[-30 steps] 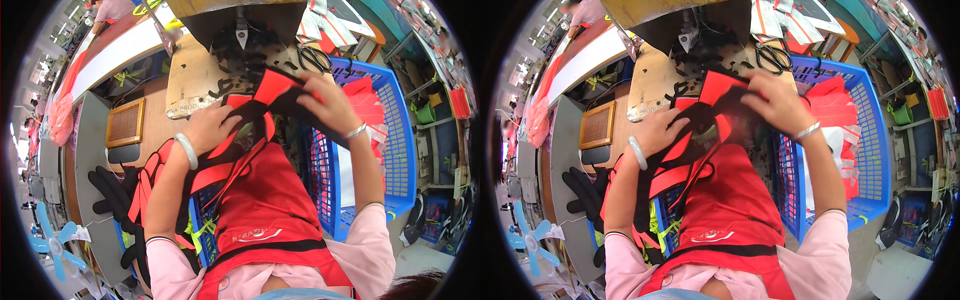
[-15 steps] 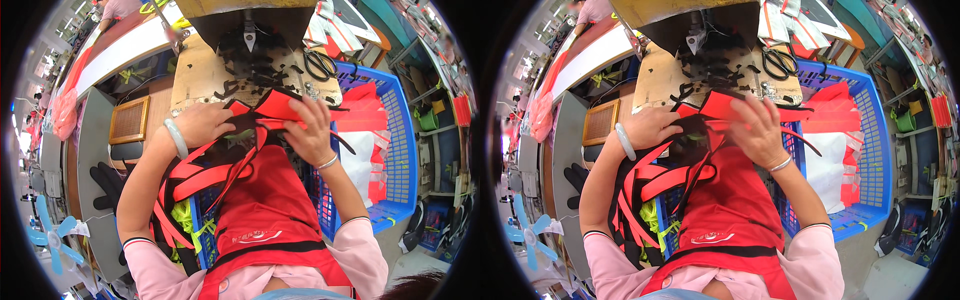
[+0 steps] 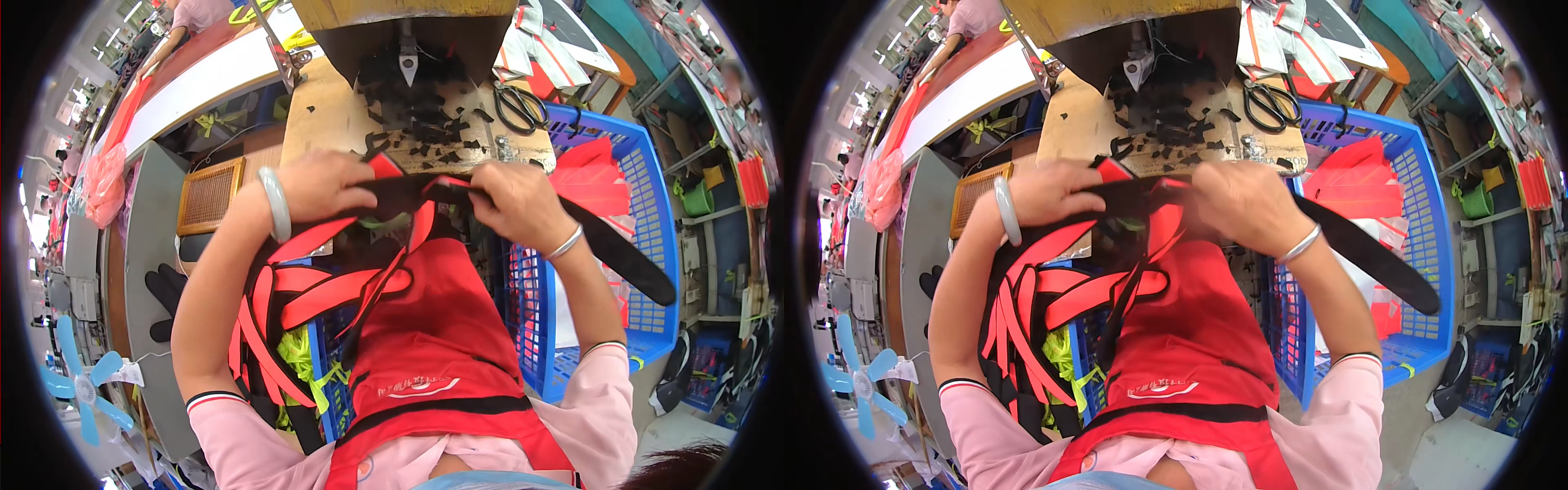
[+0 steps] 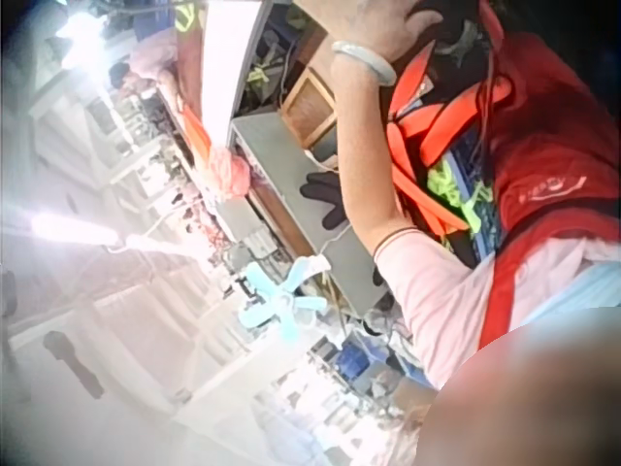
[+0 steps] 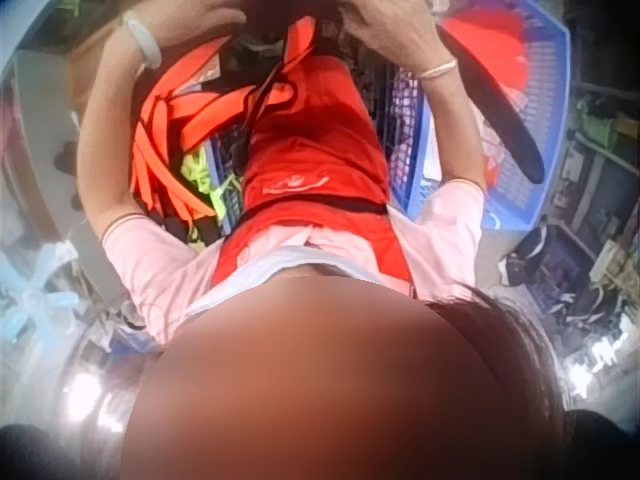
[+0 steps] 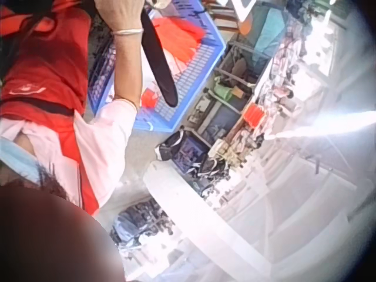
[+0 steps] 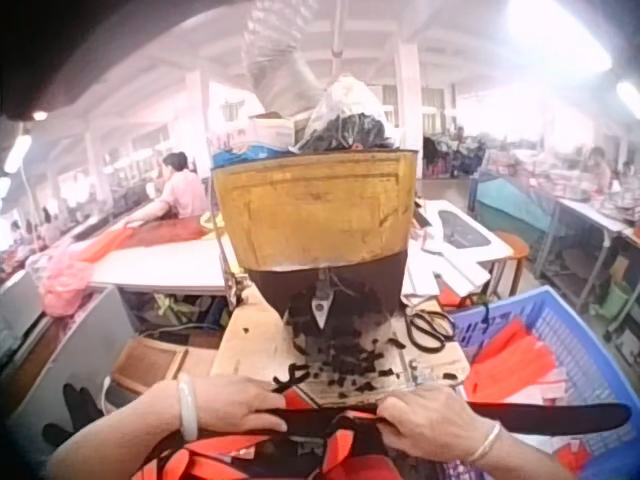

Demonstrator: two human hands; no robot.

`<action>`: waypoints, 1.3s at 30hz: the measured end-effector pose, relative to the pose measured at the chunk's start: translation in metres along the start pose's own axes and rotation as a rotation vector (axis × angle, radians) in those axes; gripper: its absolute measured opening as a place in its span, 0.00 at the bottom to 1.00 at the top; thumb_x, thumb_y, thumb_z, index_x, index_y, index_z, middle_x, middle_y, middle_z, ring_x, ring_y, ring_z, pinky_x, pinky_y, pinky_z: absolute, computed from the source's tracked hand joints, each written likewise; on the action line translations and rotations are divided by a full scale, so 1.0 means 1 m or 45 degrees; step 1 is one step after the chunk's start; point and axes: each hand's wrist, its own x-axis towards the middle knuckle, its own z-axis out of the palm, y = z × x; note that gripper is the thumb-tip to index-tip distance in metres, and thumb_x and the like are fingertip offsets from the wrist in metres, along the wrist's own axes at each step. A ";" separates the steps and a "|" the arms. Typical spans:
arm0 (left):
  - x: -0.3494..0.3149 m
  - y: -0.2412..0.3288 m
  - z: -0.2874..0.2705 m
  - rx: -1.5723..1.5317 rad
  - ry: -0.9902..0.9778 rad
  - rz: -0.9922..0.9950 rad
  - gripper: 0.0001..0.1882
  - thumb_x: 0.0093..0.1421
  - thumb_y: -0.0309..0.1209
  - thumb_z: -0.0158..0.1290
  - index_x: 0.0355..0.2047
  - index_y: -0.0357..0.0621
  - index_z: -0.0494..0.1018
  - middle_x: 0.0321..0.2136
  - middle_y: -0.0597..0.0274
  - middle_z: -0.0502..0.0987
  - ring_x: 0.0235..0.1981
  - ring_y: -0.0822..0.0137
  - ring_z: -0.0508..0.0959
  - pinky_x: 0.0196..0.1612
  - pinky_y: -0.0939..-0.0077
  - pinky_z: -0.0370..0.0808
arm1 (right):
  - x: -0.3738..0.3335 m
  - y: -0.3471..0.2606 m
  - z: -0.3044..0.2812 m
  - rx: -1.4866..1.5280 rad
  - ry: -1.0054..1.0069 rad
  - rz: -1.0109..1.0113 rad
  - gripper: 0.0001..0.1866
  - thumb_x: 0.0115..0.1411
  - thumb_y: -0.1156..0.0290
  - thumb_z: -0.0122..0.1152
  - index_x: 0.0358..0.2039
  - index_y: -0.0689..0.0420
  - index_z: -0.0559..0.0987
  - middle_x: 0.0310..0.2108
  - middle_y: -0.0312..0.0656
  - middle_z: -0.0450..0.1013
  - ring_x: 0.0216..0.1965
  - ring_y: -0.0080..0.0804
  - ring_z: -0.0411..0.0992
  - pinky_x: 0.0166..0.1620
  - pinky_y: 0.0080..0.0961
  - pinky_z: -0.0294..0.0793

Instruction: Using a specialized cutting or crimping machine to process black and red padded components, likely for sports recreation goods.

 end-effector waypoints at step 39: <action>0.075 -0.092 -0.072 -0.452 -0.118 -0.494 0.36 0.61 0.58 0.53 0.57 0.39 0.73 0.49 0.53 0.79 0.50 0.64 0.78 0.58 0.75 0.69 | 0.116 0.114 -0.018 0.656 -0.363 0.285 0.09 0.61 0.73 0.60 0.32 0.58 0.68 0.25 0.27 0.60 0.30 0.12 0.58 0.33 0.17 0.62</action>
